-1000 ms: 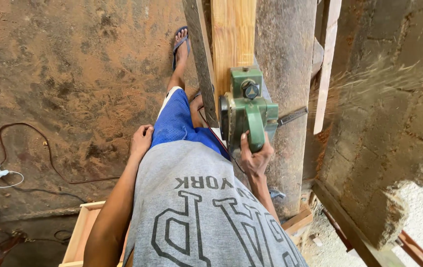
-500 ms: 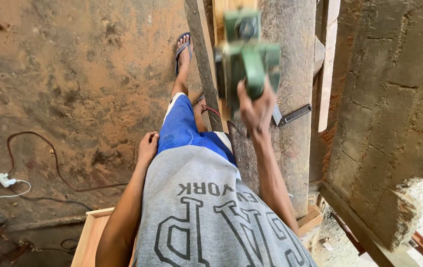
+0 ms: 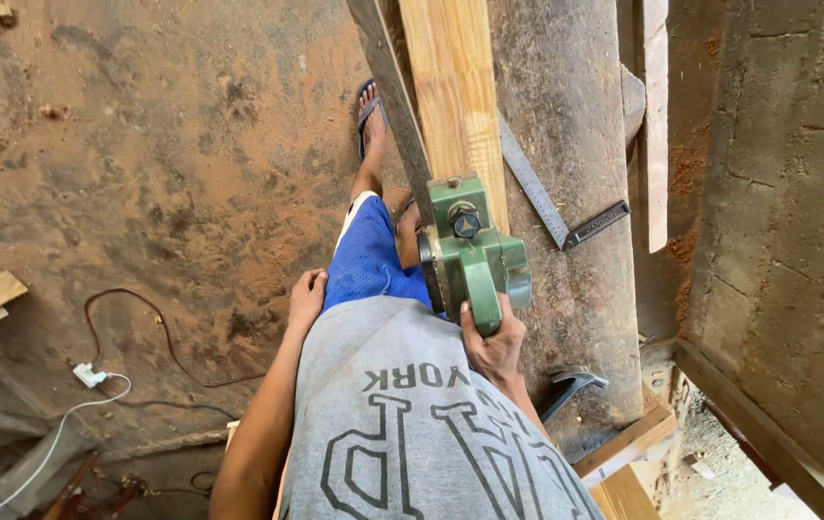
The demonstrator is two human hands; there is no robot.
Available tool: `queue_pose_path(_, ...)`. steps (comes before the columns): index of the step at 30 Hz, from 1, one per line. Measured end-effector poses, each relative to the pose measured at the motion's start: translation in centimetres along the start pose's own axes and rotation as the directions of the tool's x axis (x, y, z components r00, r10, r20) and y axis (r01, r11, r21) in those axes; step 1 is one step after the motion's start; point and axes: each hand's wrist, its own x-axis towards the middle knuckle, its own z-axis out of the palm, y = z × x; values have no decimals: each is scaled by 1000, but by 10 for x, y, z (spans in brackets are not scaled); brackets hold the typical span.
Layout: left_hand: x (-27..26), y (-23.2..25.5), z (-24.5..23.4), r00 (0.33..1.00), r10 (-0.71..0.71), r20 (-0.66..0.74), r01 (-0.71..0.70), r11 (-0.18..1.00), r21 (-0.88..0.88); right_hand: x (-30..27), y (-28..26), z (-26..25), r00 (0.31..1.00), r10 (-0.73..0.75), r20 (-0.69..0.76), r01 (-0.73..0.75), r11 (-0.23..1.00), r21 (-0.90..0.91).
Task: Using an electric hand planer to smooth and shape a piece of lumber.
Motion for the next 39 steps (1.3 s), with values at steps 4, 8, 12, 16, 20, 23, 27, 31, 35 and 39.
queue_pose_path(4,11,-2,-6,1000,-15,12,15,1000,-26,34,-12,12,999,-37,27,36,999,16)
queue_pose_path(8,23,-9,-12,1000,-2,11,2,999,-52,75,-37,25,1000,-16,18,15,999,35)
queue_pose_path(12,32,-4,-22,1000,-8,13,8,999,-50,122,-58,40,997,-71,-6,72,997,9)
queue_pose_path(16,41,2,-29,1000,-7,17,8,997,-79,173,-84,53,996,-83,-28,84,996,29)
queue_pose_path(20,51,9,-37,1000,-24,18,25,997,-76,223,-105,67,997,-70,-39,71,997,26)
queue_pose_path(23,62,9,-40,1000,-8,14,10,996,-85,263,-115,78,992,-113,-59,116,991,59)
queue_pose_path(27,75,15,-53,1000,-12,21,14,993,-115,318,-133,93,981,-164,-101,170,984,51)
queue_pose_path(31,90,32,-78,994,-92,56,100,981,-167,374,-145,110,978,-183,-99,189,980,59)
queue_pose_path(35,99,79,-104,979,-167,115,191,952,-240,450,-146,136,971,-213,-111,223,971,84)
queue_pose_path(39,114,130,-93,988,-93,119,135,895,-424,514,-149,143,962,-254,-99,257,966,15)
